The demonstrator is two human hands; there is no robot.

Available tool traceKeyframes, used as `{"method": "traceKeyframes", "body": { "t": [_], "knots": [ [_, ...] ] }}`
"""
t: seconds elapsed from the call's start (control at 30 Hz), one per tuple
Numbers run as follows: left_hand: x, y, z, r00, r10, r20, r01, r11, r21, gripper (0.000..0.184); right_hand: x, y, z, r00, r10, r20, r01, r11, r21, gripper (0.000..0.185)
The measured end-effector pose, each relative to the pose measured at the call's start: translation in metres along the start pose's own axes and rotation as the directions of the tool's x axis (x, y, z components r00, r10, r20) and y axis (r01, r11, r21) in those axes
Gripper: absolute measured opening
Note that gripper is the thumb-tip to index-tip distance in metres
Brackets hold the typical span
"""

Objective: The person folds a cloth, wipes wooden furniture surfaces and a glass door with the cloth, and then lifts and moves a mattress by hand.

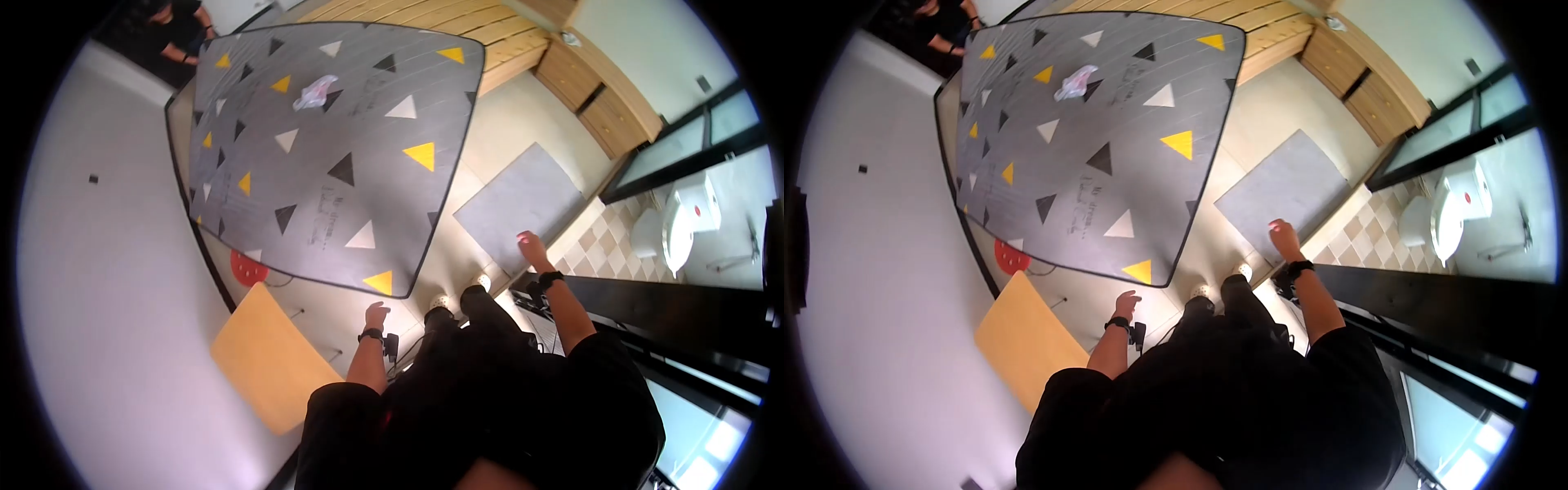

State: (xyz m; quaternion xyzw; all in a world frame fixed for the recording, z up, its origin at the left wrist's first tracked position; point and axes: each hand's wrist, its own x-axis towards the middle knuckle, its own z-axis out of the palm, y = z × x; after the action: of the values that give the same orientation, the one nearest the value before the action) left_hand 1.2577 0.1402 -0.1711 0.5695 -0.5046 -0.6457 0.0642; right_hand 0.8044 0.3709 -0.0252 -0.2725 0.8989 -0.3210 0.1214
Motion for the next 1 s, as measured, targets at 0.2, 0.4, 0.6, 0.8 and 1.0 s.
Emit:
{"method": "traceKeyframes", "body": {
  "t": [0.2,0.4,0.6,0.8,1.0],
  "knots": [
    [0.094,-0.020,0.029,0.973,0.231,-0.014,-0.216,0.930,0.296,0.041,-0.064,0.105,-0.038,0.777,0.554,0.299,-0.627,0.721,0.295,0.016],
    [0.096,0.113,0.092,0.980,0.194,0.034,-0.196,0.942,0.271,0.035,-0.076,0.160,-0.026,0.403,0.803,0.438,-0.915,0.370,0.163,0.012],
    [0.114,0.228,0.177,0.902,0.420,0.104,-0.381,0.658,0.649,0.029,0.056,0.177,-0.040,0.623,0.644,0.444,-0.782,0.523,0.339,0.015],
    [0.144,0.353,0.272,0.934,0.274,0.228,-0.354,0.788,0.503,0.026,0.271,0.122,-0.128,0.816,0.443,0.371,-0.577,0.615,0.537,0.027],
    [0.198,0.448,0.308,0.906,0.235,0.353,-0.419,0.628,0.656,0.028,0.411,0.101,-0.180,0.848,0.424,0.318,-0.530,0.664,0.527,0.027]
  ]
}}
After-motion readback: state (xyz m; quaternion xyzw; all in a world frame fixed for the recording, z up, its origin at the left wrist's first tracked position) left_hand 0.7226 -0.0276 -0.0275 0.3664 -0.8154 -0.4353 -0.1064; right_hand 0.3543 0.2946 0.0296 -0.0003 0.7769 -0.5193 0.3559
